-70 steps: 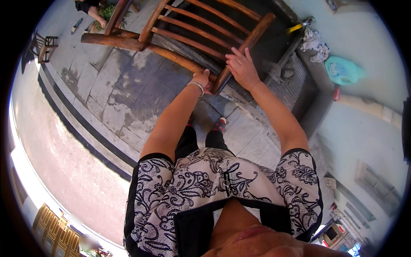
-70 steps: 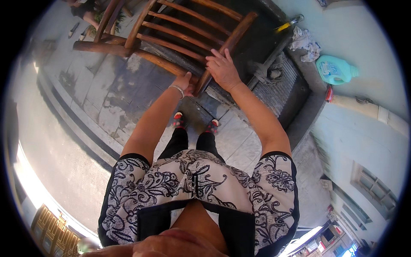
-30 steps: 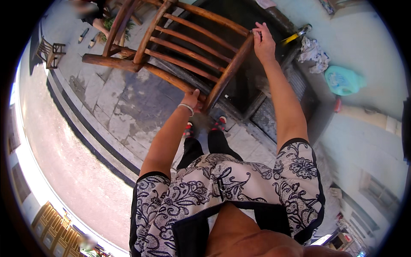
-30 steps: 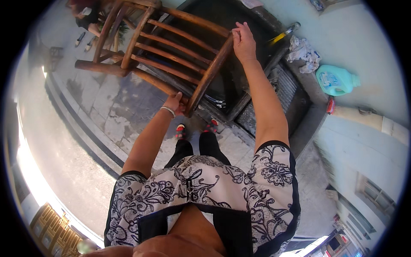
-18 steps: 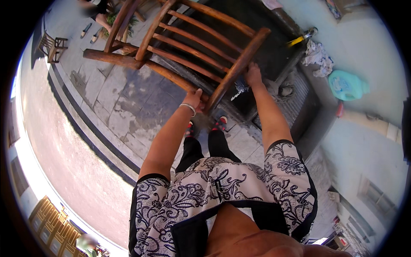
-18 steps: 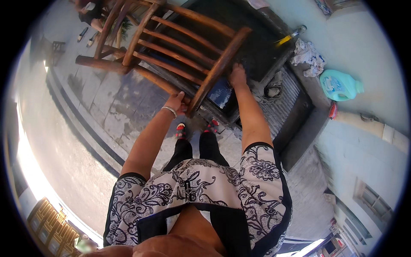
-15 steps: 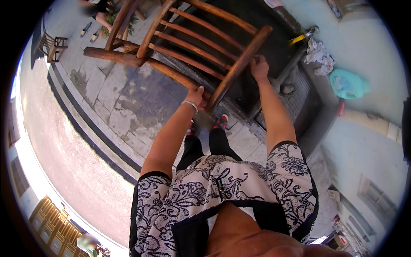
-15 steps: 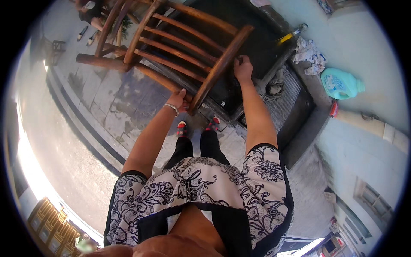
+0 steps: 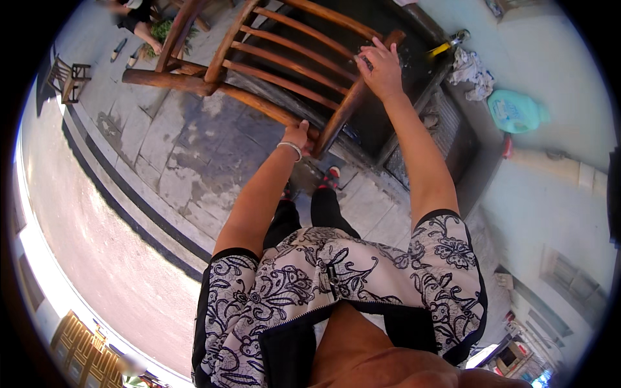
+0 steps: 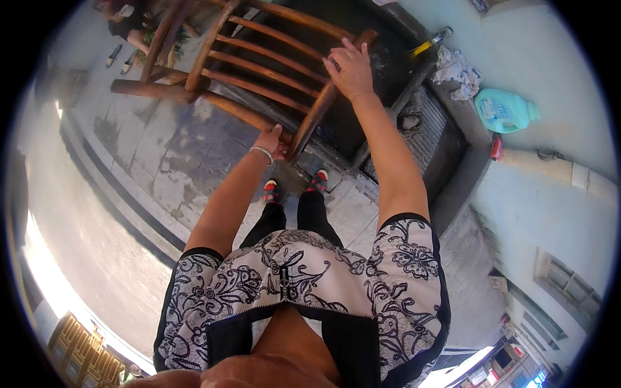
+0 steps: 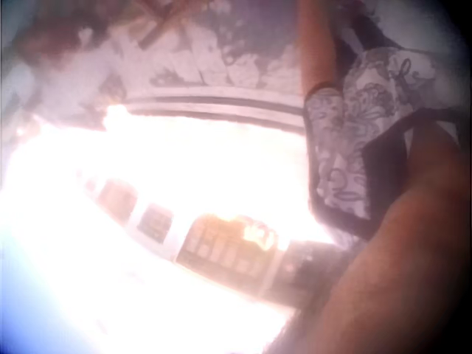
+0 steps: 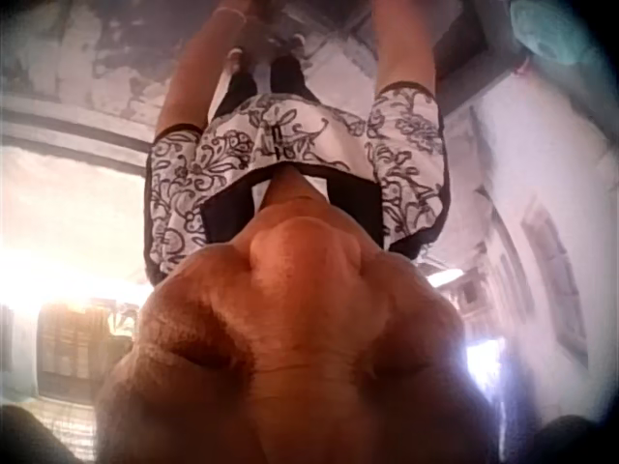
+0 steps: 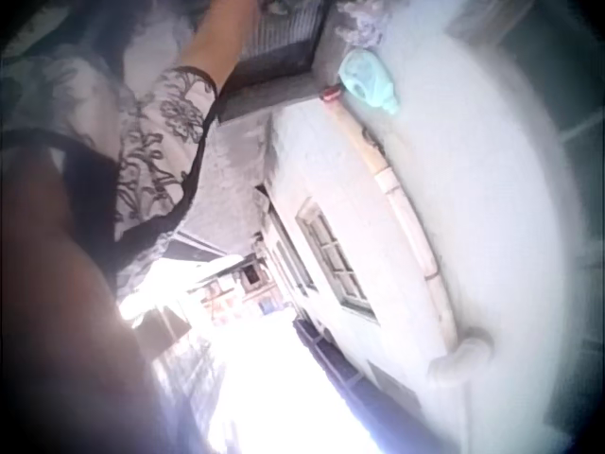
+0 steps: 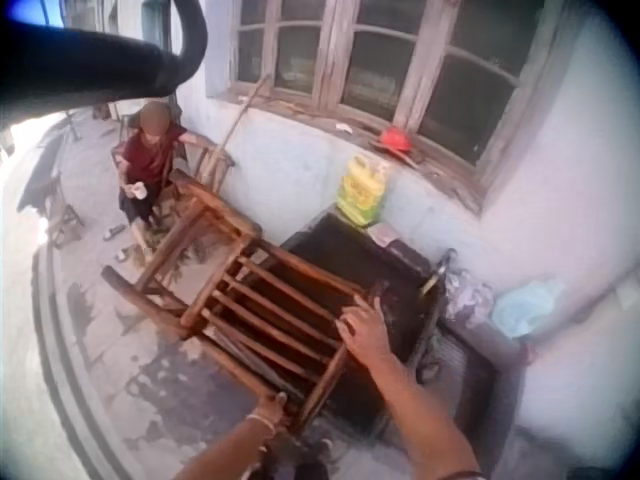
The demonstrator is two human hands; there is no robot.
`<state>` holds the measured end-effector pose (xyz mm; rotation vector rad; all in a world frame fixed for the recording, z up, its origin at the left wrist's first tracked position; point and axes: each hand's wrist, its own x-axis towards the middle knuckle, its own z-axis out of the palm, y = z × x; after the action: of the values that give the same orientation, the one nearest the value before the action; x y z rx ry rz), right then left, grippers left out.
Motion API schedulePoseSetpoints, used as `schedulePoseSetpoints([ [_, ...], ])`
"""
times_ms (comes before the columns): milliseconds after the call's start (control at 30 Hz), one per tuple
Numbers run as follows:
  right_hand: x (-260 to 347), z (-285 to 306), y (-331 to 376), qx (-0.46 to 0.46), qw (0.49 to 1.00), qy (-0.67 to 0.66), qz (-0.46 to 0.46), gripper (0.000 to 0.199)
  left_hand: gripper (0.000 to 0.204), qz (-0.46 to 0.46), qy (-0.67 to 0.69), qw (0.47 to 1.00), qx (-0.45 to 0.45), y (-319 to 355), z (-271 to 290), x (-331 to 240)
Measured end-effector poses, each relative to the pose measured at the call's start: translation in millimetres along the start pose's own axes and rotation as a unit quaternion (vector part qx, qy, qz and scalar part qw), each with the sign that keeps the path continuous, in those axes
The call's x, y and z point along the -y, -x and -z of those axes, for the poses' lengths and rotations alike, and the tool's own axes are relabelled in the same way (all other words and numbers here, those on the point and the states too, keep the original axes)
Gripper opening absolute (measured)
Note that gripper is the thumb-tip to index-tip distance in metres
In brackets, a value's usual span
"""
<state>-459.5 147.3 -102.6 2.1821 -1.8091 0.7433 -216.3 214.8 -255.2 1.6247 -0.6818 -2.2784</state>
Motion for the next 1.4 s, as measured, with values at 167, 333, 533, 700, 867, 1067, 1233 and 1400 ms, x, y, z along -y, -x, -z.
schedulePoseSetpoints([
  [167,58.9,9.2,75.4,0.048,0.994,-0.101,0.020,0.015,0.040,0.008,0.024,1.000,0.003,-7.1,-11.7,2.7],
  [333,82.0,11.8,102.3,0.116,0.983,-0.122,0.068,0.015,0.038,-0.004,-0.034,0.999,-0.006,-3.8,-16.6,-5.2],
  [533,5.8,15.6,32.7,0.056,0.997,0.001,0.048,0.012,0.035,-0.018,-0.017,1.000,-0.005,24.9,-17.3,-17.2],
  [700,10.7,9.1,38.3,0.059,0.996,-0.042,0.054,0.013,0.037,-0.019,-0.024,1.000,0.001,22.7,-14.2,-20.0],
  [867,98.1,4.2,108.7,0.127,0.974,-0.142,0.125,0.016,0.037,-0.017,0.014,1.000,0.007,13.5,-6.2,-16.7],
  [1067,116.8,-7.4,143.3,0.144,0.956,-0.136,0.215,0.013,0.032,-0.017,0.037,0.999,-0.008,5.5,-11.6,-17.4],
  [1233,95.3,0.2,111.7,0.157,0.953,-0.117,0.233,0.012,0.033,0.013,0.061,0.997,0.040,14.4,-3.8,-21.8],
  [1400,27.6,11.4,55.5,0.065,0.995,-0.021,0.074,0.012,0.035,-0.022,0.023,0.999,0.007,20.5,-9.9,-19.9],
])
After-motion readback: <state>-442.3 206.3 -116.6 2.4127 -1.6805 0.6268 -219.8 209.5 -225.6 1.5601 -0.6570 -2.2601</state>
